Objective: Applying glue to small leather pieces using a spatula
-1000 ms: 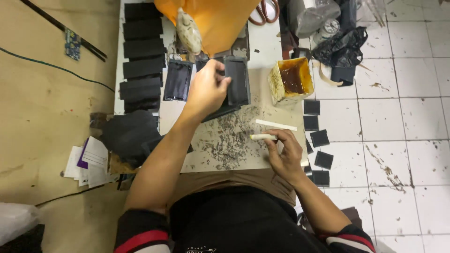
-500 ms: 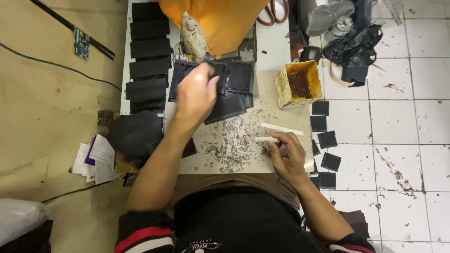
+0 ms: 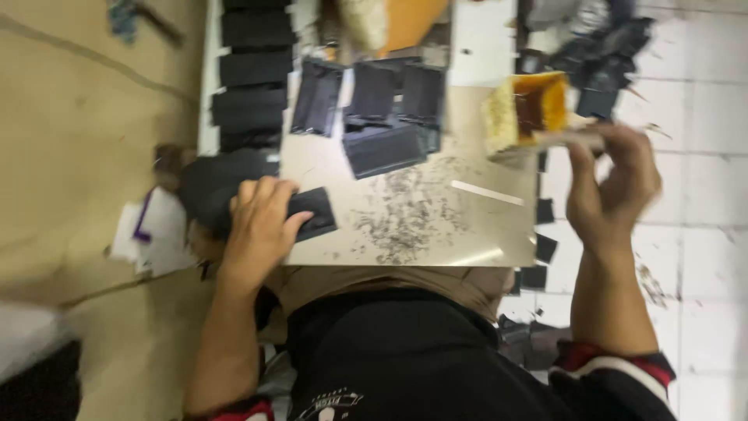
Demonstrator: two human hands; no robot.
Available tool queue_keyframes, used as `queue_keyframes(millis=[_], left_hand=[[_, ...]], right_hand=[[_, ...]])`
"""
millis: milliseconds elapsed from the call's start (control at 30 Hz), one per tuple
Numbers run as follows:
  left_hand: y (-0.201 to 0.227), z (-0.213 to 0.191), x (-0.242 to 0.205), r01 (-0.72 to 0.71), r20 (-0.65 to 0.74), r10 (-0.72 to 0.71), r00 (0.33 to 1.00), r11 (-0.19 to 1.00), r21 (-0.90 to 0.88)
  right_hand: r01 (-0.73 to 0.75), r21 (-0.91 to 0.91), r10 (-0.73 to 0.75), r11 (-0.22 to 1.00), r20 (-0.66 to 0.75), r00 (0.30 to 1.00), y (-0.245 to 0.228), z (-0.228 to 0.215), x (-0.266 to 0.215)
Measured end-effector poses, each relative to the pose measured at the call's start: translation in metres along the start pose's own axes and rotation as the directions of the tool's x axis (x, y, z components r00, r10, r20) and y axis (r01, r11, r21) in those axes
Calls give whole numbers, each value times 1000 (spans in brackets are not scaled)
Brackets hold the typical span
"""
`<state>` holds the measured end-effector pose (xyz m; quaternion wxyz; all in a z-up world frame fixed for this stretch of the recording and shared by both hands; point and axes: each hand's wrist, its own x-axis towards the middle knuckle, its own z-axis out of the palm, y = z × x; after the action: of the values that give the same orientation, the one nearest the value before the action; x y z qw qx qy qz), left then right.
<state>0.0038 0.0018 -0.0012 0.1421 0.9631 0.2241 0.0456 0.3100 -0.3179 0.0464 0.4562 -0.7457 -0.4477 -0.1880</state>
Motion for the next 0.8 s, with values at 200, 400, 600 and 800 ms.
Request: queue_keyframes(millis=[200,400,600,800], left_hand=[[-11,7,4,6,55,-9,998,998,64],[-8,6,2,12,35,-14,999,999,38],[8,-33,8,260,293,-178,939,927,-270],[-16,-16,14,217,326,-91,941,902,-374]], right_hand=[[-89,-151,138,985,355,925,22,5,53],[91,-307,73,947,484,872,42,29,63],[172,-326,42,930,557,829,57,41,66],[-106,-222,229,969,653,722,34,10,90]])
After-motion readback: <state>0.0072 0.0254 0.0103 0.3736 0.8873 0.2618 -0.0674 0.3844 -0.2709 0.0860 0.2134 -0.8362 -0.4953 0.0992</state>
